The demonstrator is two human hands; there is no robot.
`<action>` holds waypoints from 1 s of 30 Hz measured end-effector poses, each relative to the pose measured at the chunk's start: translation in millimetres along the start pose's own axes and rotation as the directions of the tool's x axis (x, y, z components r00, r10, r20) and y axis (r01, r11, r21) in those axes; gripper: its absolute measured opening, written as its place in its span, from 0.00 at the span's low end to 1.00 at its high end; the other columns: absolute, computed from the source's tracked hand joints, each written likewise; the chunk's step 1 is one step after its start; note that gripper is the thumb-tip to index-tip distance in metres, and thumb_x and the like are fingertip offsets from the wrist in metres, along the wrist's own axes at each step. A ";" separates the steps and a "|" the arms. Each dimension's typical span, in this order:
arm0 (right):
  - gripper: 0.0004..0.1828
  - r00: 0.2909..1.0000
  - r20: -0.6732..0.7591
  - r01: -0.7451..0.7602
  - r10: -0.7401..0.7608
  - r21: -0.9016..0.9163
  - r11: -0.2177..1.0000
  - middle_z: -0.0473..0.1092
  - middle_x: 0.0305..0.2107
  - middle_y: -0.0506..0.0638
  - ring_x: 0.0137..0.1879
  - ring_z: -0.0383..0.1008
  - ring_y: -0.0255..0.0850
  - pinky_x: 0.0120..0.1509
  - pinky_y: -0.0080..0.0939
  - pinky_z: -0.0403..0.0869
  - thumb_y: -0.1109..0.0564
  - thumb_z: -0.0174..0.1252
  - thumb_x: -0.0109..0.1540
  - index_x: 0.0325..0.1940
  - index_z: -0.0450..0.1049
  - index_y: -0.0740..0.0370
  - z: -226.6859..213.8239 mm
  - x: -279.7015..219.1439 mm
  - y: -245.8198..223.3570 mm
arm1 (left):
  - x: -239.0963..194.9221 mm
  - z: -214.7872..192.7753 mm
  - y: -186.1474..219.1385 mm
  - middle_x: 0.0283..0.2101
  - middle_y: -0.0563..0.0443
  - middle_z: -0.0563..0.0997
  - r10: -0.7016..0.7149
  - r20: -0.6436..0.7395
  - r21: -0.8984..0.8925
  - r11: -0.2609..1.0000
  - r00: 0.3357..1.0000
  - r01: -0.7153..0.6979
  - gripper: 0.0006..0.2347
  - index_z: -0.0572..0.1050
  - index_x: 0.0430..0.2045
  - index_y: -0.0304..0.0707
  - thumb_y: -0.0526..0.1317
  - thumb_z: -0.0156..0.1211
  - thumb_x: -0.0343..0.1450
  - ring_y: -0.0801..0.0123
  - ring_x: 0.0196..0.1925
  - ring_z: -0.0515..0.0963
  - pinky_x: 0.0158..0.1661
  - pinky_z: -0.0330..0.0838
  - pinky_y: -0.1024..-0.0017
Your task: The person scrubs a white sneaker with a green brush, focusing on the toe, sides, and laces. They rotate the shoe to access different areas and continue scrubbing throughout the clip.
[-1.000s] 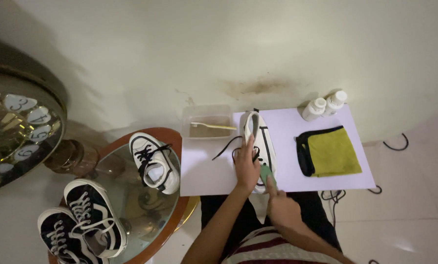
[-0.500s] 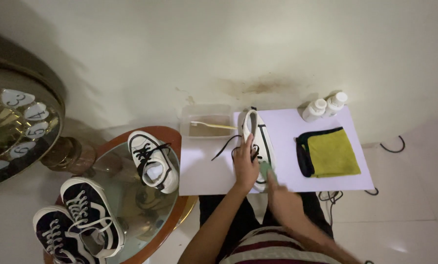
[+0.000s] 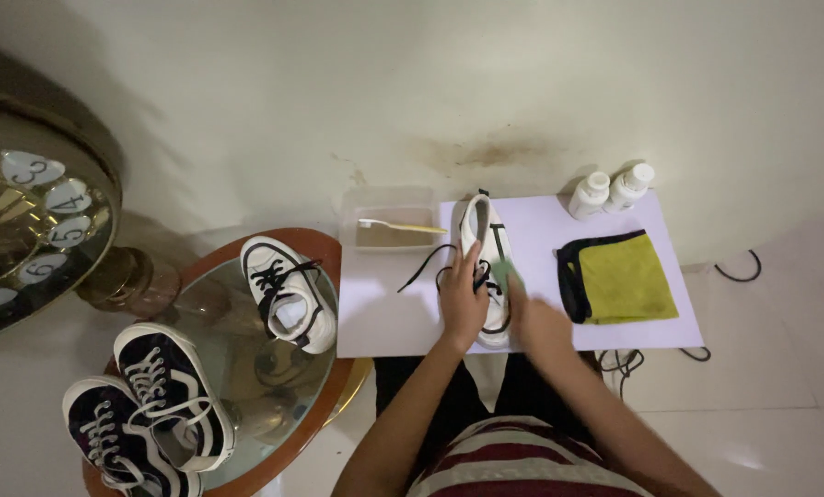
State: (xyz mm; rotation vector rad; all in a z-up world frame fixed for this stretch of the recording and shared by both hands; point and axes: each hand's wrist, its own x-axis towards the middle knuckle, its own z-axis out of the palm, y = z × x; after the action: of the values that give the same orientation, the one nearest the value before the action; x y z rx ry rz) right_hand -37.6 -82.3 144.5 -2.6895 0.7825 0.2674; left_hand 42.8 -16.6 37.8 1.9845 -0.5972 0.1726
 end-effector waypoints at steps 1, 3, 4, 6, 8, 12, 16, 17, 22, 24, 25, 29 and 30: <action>0.19 1.000 0.000 0.000 0.000 -0.003 1.000 0.70 0.28 0.60 0.39 0.74 0.57 0.45 0.54 0.71 0.52 0.39 0.60 0.48 0.69 0.62 23.6 -10.4 16.8 | -0.2 -1.7 0.9 0.57 0.31 0.62 -0.001 -0.001 -0.002 1.000 1.000 0.001 0.25 0.61 0.56 0.45 0.28 0.50 0.63 0.41 0.46 0.71 0.44 0.62 0.53; 0.24 0.992 0.123 -0.007 0.022 -0.124 0.992 0.70 0.28 0.56 0.38 0.74 0.56 0.45 0.56 0.72 0.44 0.32 0.61 0.61 0.58 0.43 69.4 -29.2 51.8 | 1.0 -3.8 3.3 0.55 0.33 0.65 -0.007 0.003 0.008 1.000 1.000 0.007 0.21 0.62 0.55 0.47 0.31 0.49 0.66 0.42 0.52 0.68 0.48 0.59 0.55; 0.24 0.993 0.119 -0.004 0.019 -0.130 0.992 0.70 0.28 0.56 0.38 0.74 0.56 0.45 0.56 0.72 0.44 0.32 0.61 0.61 0.58 0.43 69.1 -28.9 50.7 | 1.8 -0.6 -0.2 0.55 0.33 0.65 -0.006 -0.003 0.004 1.000 1.000 0.006 0.21 0.62 0.55 0.47 0.31 0.49 0.66 0.42 0.52 0.68 0.48 0.59 0.55; 0.24 0.996 -0.082 0.030 -0.042 -0.141 0.990 0.70 0.23 0.57 0.34 0.74 0.54 0.43 0.52 0.73 0.49 0.35 0.61 0.63 0.56 0.41 70.7 -30.9 47.3 | 1.4 4.1 -8.1 0.59 0.35 0.60 -0.062 0.096 -0.025 0.998 0.993 0.065 0.23 0.61 0.55 0.52 0.31 0.51 0.65 0.45 0.58 0.62 0.54 0.51 0.55; 0.25 1.000 -0.001 -0.007 0.007 -0.080 0.997 0.70 0.28 0.58 0.39 0.73 0.56 0.46 0.55 0.70 0.44 0.27 0.62 0.61 0.57 0.42 52.1 16.6 34.0 | 3.5 4.7 -16.0 0.57 0.35 0.62 -0.082 0.139 -0.004 0.997 0.987 0.083 0.23 0.62 0.54 0.52 0.33 0.54 0.64 0.45 0.57 0.64 0.53 0.54 0.56; 0.19 0.969 -0.183 0.175 -0.168 0.023 0.984 0.71 0.26 0.57 0.37 0.74 0.56 0.43 0.52 0.72 0.50 0.40 0.61 0.54 0.67 0.50 44.6 91.3 28.0 | 10.3 5.3 -12.9 0.29 0.51 0.77 0.119 -0.151 0.219 0.972 0.981 -0.084 0.13 0.68 0.33 0.45 0.40 0.64 0.60 0.63 0.28 0.78 0.35 0.69 0.69; 0.34 0.986 -0.025 0.166 -0.167 -0.046 0.985 0.71 0.30 0.60 0.41 0.73 0.57 0.47 0.55 0.71 0.50 0.52 0.54 0.65 0.52 0.46 47.5 59.7 36.9 | 15.7 11.6 -27.9 0.17 0.60 0.73 0.141 -0.224 0.297 0.952 0.964 -0.070 0.09 0.65 0.21 0.48 0.39 0.62 0.61 0.69 0.18 0.74 0.29 0.67 0.74; 0.40 0.991 0.058 0.127 -0.124 -0.058 0.990 0.71 0.31 0.57 0.42 0.73 0.55 0.47 0.54 0.71 0.48 0.55 0.52 0.66 0.47 0.42 52.9 38.9 42.0 | 16.1 12.2 -27.0 0.17 0.61 0.73 0.125 -0.241 0.309 0.950 0.962 -0.046 0.08 0.66 0.20 0.49 0.40 0.62 0.61 0.70 0.18 0.74 0.29 0.66 0.74; 0.27 0.979 -0.098 0.174 -0.178 -0.041 0.984 0.70 0.22 0.53 0.21 0.69 0.52 0.22 0.51 0.62 0.50 0.42 0.59 0.63 0.52 0.34 87.6 -3.0 68.6 | 18.9 13.9 -39.8 0.27 0.57 0.74 0.103 -0.128 0.131 0.988 0.986 -0.086 0.12 0.65 0.23 0.41 0.33 0.65 0.57 0.64 0.27 0.74 0.33 0.65 0.66; 0.21 0.978 -0.140 0.140 -0.153 -0.101 0.985 0.70 0.23 0.57 0.32 0.74 0.53 0.38 0.53 0.74 0.49 0.44 0.58 0.56 0.64 0.44 61.2 0.7 48.2 | 18.4 16.7 -41.6 0.19 0.55 0.75 0.063 -0.131 0.207 0.978 0.989 -0.035 0.12 0.65 0.23 0.45 0.36 0.65 0.55 0.62 0.19 0.76 0.27 0.68 0.69; 0.21 0.980 -0.133 0.133 -0.146 -0.101 0.986 0.70 0.23 0.57 0.32 0.74 0.53 0.38 0.53 0.74 0.49 0.44 0.58 0.56 0.64 0.44 56.5 17.8 41.3 | 17.2 16.4 -41.1 0.19 0.55 0.75 0.058 -0.123 0.204 0.979 0.991 -0.032 0.12 0.65 0.23 0.45 0.36 0.65 0.55 0.62 0.19 0.76 0.27 0.68 0.69; 0.19 0.962 -0.220 0.168 -0.159 0.020 0.986 0.70 0.25 0.57 0.35 0.73 0.53 0.40 0.51 0.73 0.50 0.42 0.61 0.56 0.65 0.48 51.9 77.3 36.0 | 18.3 18.2 -42.3 0.20 0.52 0.76 0.050 -0.102 0.201 0.979 0.993 -0.029 0.13 0.65 0.23 0.44 0.36 0.66 0.54 0.59 0.20 0.76 0.27 0.69 0.67; 0.17 0.959 -0.232 0.182 -0.164 0.058 0.982 0.71 0.25 0.54 0.35 0.74 0.50 0.39 0.48 0.73 0.47 0.42 0.62 0.52 0.69 0.47 54.1 89.9 38.8 | 19.5 18.7 -44.1 0.20 0.52 0.76 0.041 -0.107 0.208 0.978 0.993 -0.018 0.13 0.66 0.23 0.44 0.36 0.67 0.54 0.57 0.21 0.77 0.27 0.70 0.66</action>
State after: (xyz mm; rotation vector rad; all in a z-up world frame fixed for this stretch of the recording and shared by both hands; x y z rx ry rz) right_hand 11.2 -137.6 60.3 -2.7218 0.5981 -0.1123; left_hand 78.4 -23.3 0.9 2.1511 -0.5551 0.3734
